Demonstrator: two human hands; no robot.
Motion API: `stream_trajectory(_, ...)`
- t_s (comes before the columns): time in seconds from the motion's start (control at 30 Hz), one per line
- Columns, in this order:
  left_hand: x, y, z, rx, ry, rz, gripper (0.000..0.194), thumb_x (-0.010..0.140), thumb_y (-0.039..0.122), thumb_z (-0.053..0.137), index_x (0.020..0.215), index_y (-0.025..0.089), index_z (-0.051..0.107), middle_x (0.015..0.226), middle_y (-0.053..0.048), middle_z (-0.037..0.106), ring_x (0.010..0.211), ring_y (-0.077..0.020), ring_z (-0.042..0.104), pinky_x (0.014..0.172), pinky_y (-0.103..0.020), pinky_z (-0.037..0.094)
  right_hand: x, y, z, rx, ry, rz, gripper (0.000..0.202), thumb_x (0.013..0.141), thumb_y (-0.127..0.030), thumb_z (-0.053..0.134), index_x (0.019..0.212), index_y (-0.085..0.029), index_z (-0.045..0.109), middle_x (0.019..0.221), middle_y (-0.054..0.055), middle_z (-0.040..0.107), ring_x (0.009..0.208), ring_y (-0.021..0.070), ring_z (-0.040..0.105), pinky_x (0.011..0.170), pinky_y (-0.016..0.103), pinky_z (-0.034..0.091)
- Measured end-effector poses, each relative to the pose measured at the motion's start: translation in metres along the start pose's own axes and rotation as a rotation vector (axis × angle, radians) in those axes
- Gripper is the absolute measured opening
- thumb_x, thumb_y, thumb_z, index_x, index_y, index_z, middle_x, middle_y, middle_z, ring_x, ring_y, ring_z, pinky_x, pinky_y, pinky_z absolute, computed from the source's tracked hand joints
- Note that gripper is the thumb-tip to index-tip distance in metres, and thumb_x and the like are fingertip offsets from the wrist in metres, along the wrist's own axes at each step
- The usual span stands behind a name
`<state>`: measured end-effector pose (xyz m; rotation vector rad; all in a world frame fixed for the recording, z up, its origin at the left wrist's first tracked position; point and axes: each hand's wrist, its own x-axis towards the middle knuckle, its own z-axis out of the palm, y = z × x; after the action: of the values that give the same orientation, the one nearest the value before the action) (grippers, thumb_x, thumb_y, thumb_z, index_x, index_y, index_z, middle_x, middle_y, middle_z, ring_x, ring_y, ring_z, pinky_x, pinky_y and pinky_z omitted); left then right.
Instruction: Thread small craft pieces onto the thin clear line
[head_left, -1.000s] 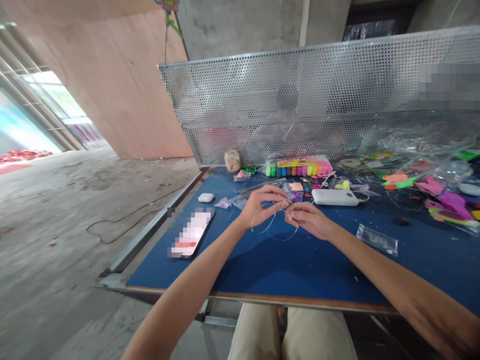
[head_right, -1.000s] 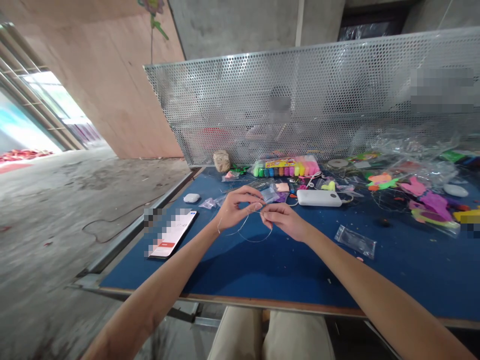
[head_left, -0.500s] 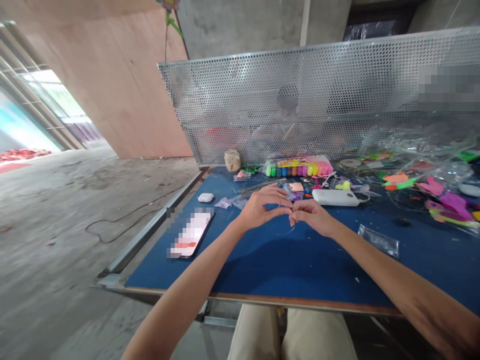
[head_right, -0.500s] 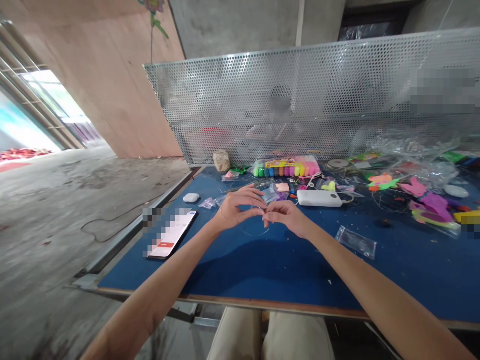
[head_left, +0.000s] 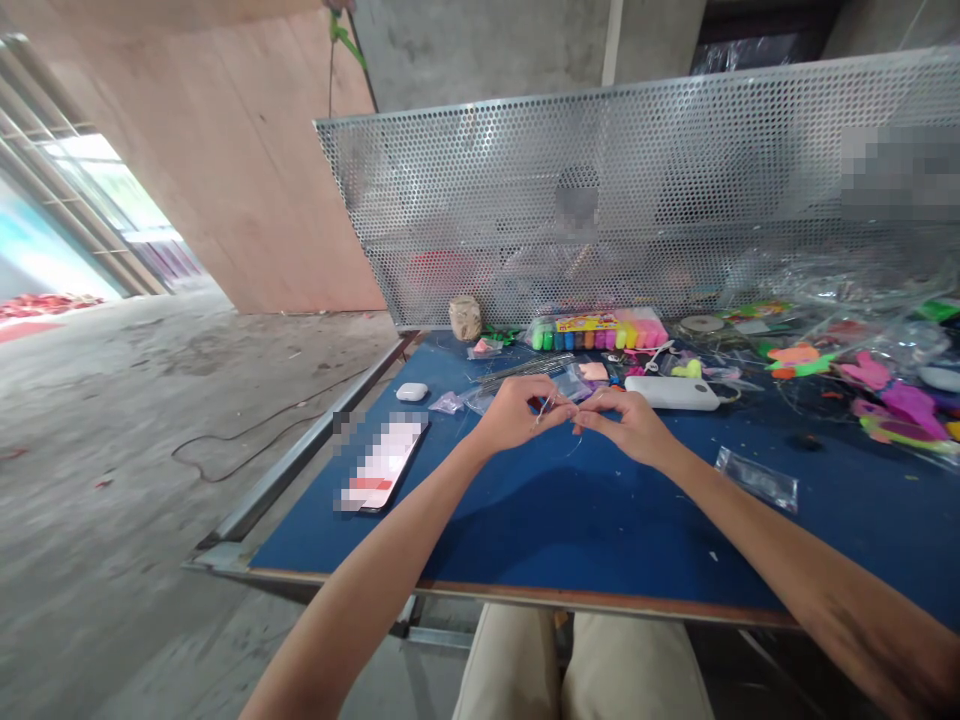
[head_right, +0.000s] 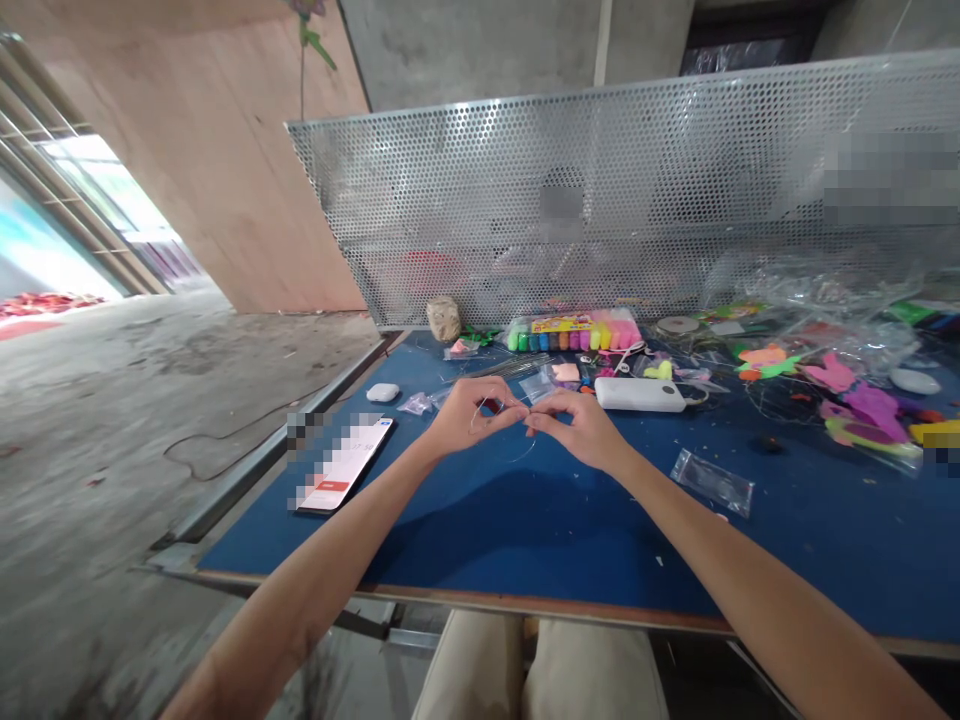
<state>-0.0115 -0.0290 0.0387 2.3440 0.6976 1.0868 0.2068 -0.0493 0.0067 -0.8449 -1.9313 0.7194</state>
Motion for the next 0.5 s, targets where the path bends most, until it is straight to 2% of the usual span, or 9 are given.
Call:
stream_trajectory(0.13, -0.001, -0.004, 0.009, -0.002, 0.078, -0.087, 0.027, 0.085, 0.043, 0.067, 0.084, 0.017, 0.075, 0.077, -0.006, 0.071, 0.066, -0.0130, 0.060, 0.060, -0.023, 0.044, 0.000, -0.001, 0.001, -0.072, 0.073, 0.001, 0.023, 0.090, -0.039, 0.064, 0.077, -0.025, 0.077, 0.080, 0.004, 0.074, 0.084, 0.0236, 0.062, 0.078, 0.035, 0.044)
stream_trajectory(0.27, -0.002, -0.005, 0.018, -0.147, 0.171, -0.182, 0.030, 0.081, 0.042, 0.072, 0.096, 0.016, 0.072, 0.074, -0.004, 0.072, 0.064, -0.0135, 0.063, 0.061, -0.024, 0.047, 0.000, 0.000, 0.002, -0.096, 0.118, -0.025, 0.023, 0.090, -0.037, 0.064, 0.076, -0.025, 0.077, 0.078, 0.004, 0.073, 0.082, 0.0240, 0.060, 0.077, 0.035, 0.042)
stream_trajectory(0.5, -0.001, -0.008, 0.027, -0.218, 0.215, -0.230, 0.033, 0.081, 0.041, 0.072, 0.103, 0.017, 0.068, 0.080, -0.004, 0.071, 0.071, -0.0143, 0.067, 0.066, -0.025, 0.053, 0.001, 0.001, 0.002, -0.029, 0.149, -0.003, 0.025, 0.089, -0.040, 0.064, 0.073, -0.024, 0.074, 0.077, 0.004, 0.072, 0.078, 0.0232, 0.060, 0.074, 0.035, 0.042)
